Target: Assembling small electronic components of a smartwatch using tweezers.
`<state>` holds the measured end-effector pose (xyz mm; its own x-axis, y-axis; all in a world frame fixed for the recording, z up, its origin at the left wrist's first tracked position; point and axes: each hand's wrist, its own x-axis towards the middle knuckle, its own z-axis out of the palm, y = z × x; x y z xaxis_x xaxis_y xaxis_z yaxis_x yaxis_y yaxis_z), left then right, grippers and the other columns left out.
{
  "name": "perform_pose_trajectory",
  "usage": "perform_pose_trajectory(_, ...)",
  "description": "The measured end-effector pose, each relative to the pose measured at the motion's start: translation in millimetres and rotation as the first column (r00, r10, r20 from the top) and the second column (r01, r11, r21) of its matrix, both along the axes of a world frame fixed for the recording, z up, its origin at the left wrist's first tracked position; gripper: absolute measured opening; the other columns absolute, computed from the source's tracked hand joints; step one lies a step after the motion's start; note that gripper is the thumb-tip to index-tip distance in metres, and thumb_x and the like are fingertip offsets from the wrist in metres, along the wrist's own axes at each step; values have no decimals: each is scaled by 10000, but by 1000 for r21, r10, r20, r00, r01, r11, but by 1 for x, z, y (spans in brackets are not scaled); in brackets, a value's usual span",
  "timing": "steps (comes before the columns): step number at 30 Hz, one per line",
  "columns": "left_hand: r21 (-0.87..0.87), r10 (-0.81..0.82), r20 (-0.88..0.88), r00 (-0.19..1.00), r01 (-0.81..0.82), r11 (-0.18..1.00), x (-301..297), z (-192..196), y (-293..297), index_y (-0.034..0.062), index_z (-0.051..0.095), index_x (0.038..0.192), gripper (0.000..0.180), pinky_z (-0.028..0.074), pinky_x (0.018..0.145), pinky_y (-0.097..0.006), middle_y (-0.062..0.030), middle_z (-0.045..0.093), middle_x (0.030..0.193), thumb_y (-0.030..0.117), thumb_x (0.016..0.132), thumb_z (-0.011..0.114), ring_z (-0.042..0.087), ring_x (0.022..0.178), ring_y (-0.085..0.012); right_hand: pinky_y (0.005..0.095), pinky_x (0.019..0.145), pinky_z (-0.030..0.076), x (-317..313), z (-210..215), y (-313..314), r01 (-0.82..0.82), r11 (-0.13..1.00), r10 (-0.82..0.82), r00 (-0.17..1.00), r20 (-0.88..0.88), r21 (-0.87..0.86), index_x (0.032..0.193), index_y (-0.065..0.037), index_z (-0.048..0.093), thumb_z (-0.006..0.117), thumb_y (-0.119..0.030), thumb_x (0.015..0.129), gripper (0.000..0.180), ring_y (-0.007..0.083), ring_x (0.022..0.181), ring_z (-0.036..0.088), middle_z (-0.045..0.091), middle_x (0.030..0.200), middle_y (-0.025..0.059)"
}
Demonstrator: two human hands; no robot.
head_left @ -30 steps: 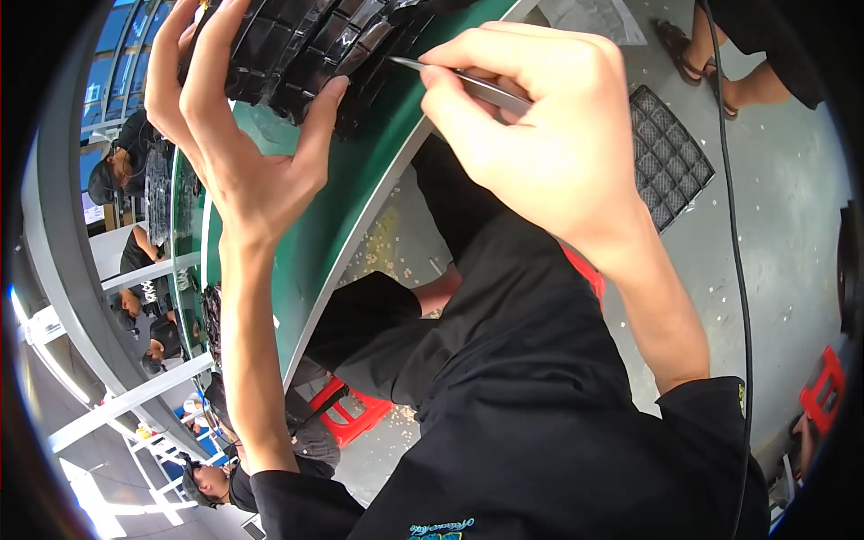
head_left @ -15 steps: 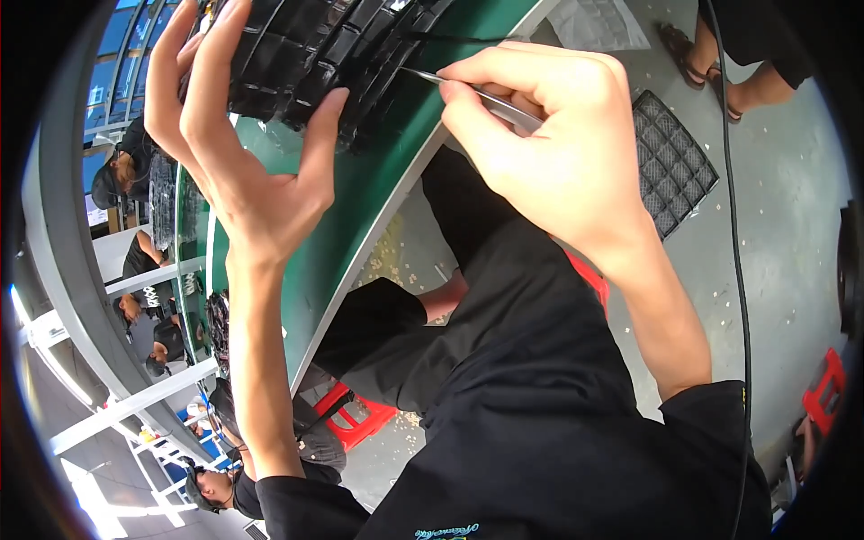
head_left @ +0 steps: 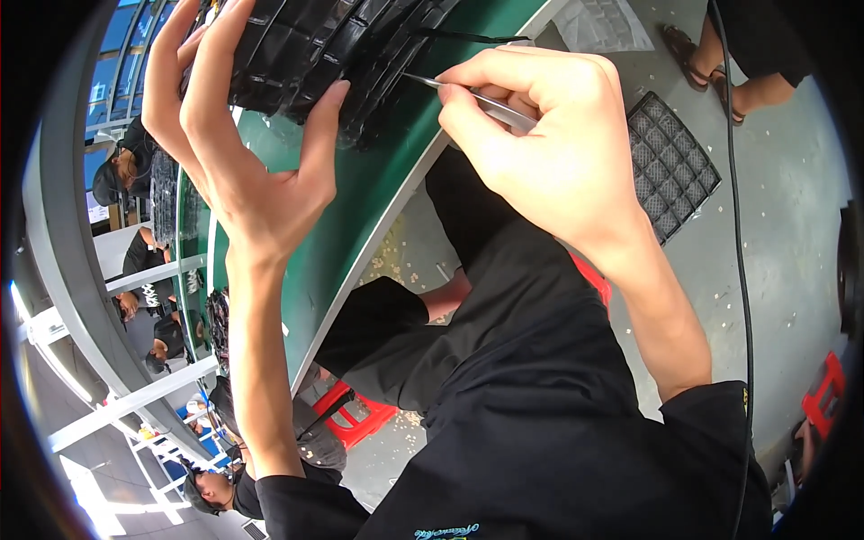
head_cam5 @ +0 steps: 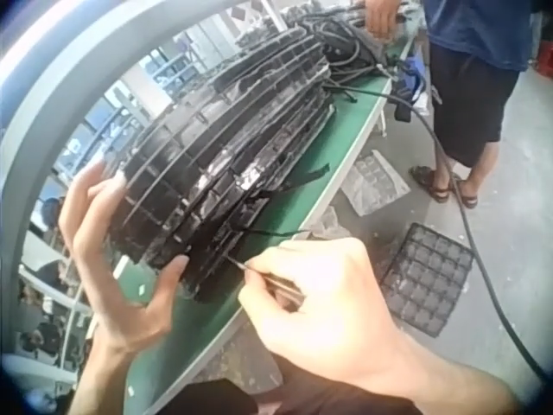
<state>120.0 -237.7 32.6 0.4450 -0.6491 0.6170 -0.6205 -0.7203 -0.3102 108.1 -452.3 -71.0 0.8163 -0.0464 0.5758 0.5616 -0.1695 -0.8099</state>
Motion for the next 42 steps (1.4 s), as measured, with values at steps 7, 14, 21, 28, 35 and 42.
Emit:
perform_pose_trajectory(7,30,25,30,999,-26,999,-1,2,0,70,494,1631,952,383,1275,-455,-174,428,1664,87,819,991,374,1564,-343,250,647,555,1,3,2,-33,998,34,999,-16,54,999,54,832,797,-6,929,99,104,710,747,789,797,82)
perform_pose_trajectory(14,21,14,21,1000,-14,1000,0,1,1,61,501,1626,947,379,1282,-460,-174,426,1666,94,818,993,376,1570,-348,253,596,498,0,8,0,-38,996,39,999,-18,84,987,33,839,801,-15,924,88,82,661,688,779,784,73)
perform_pose_trajectory(21,-58,-53,-92,994,47,997,2,3,5,64,469,1644,981,416,1281,-443,-171,380,1687,86,815,993,373,1577,-333,249,603,509,3,5,2,-25,997,25,1000,2,75,996,31,844,809,-21,921,97,94,659,702,779,785,78)
perform_pose_trajectory(28,-93,-37,-157,987,22,995,0,3,6,97,468,1648,940,450,1276,-424,-164,334,1703,92,852,966,376,1585,-329,238,617,523,4,5,3,-19,995,19,1000,5,95,1004,35,845,809,-30,934,103,77,679,712,784,785,67)
perform_pose_trajectory(35,-95,-57,-172,984,41,995,1,3,8,93,501,1631,865,433,1285,-437,-167,335,1706,89,884,937,361,1594,-325,228,607,518,5,10,5,-48,994,52,998,-41,100,1011,41,838,807,-30,942,103,60,675,703,782,781,56)
perform_pose_trajectory(42,-94,-54,-129,990,42,995,1,2,9,92,518,1622,828,383,1292,-446,-161,366,1708,54,895,913,374,1582,-326,211,617,521,-2,11,3,-1,991,11,997,-76,130,1030,33,846,819,-32,947,109,49,695,708,787,792,47)
